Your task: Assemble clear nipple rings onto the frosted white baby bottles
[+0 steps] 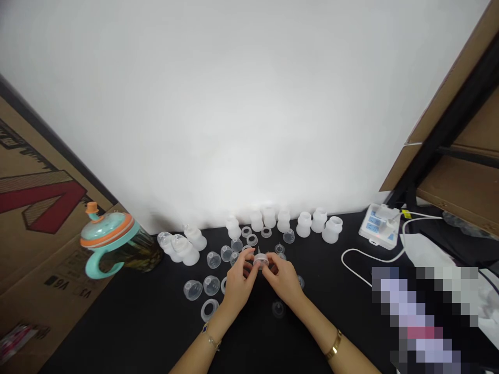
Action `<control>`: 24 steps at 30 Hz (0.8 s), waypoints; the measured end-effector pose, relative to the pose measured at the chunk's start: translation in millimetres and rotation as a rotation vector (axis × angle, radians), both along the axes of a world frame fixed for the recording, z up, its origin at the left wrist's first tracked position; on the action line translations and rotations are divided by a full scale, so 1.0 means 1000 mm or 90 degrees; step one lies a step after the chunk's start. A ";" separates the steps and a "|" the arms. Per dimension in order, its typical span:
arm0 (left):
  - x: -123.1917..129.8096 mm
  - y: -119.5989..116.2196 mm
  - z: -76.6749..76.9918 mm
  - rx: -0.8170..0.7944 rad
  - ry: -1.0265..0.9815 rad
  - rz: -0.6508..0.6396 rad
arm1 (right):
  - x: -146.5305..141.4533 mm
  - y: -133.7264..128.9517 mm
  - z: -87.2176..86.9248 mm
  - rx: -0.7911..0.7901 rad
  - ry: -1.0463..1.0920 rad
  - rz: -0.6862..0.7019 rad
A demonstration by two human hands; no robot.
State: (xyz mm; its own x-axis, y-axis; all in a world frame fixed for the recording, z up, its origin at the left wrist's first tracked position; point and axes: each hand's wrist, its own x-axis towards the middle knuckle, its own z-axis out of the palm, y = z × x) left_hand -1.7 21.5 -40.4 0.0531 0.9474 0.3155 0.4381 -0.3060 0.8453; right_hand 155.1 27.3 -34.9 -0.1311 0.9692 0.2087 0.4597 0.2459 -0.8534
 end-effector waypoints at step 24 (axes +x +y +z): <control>0.001 0.004 0.003 -0.066 -0.037 -0.066 | -0.004 -0.001 -0.005 0.014 -0.100 -0.001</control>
State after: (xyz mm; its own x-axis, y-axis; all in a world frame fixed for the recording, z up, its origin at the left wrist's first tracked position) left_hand -0.4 25.9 -37.7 0.1371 0.9653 0.2223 0.3574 -0.2575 0.8978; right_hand 151.6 26.4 -40.1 -0.1621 0.9648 0.2071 0.5881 0.2630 -0.7649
